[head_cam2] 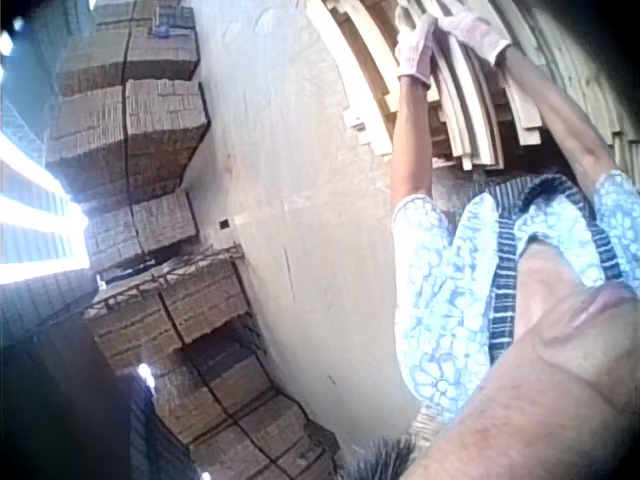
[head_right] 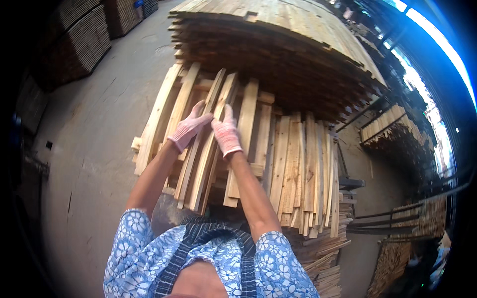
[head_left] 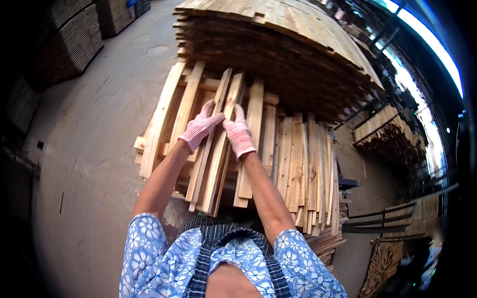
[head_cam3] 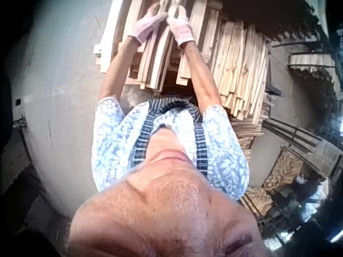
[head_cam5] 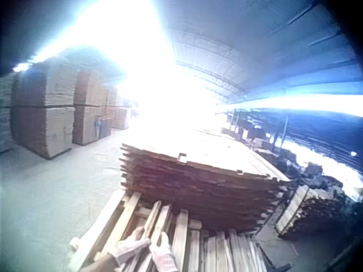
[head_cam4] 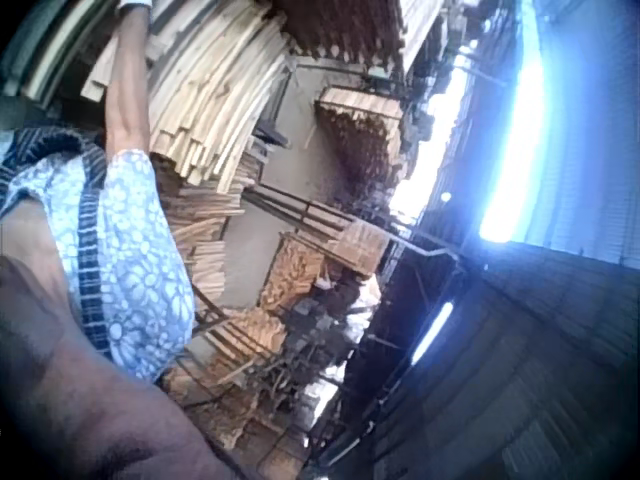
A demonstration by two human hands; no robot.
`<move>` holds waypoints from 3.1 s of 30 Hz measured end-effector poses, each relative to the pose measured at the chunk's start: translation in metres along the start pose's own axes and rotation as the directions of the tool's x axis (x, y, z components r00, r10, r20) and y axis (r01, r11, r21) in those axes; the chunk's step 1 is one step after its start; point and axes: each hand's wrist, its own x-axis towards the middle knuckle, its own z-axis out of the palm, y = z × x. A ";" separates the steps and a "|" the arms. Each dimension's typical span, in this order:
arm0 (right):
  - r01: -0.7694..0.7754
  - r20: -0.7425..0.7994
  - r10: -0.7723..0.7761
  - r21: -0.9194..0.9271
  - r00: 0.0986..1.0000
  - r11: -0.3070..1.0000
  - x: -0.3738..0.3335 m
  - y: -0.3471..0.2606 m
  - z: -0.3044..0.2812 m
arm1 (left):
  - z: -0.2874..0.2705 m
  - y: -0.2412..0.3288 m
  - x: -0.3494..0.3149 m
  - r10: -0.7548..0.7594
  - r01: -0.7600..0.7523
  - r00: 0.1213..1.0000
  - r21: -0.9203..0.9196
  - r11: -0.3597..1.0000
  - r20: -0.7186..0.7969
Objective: The person picks up bundles of wooden planks from a large stack and places them onto a metal rack. They repeatedly lift, carry, and arrange the planks to organize the wood in the warehouse.
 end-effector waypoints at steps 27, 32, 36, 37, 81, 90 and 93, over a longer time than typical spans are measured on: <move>-0.113 0.007 0.112 0.071 0.994 0.991 -0.007 -0.001 -0.025 | 0.000 0.012 0.030 -0.149 0.240 0.971 0.751 0.615 -0.189; -0.158 -0.038 0.156 -0.063 0.987 0.985 0.004 0.008 -0.036 | 0.017 -0.006 0.031 0.125 0.050 0.979 0.784 0.619 -0.161; -0.302 -0.052 0.309 -0.418 0.950 0.857 0.013 -0.001 -0.026 | 0.032 0.005 0.022 0.297 -0.019 0.954 0.978 0.209 -0.045; -0.292 -0.075 0.288 -0.418 0.955 0.860 0.010 0.002 -0.025 | 0.035 -0.009 0.029 0.394 -0.023 0.917 0.982 0.189 -0.055; 0.116 -0.089 -0.162 -0.382 0.983 0.917 0.049 0.008 0.086 | -0.155 -0.036 -0.032 0.001 0.273 0.917 0.627 0.730 -0.400; 0.018 -0.031 -0.025 -0.216 0.999 0.976 0.039 -0.032 0.136 | -0.170 -0.032 -0.011 -0.241 0.294 0.956 0.519 0.803 -0.167; 0.031 -0.044 -0.040 -0.180 0.998 0.983 0.041 -0.035 0.143 | -0.171 -0.040 -0.003 -0.266 0.320 0.947 0.581 0.748 -0.180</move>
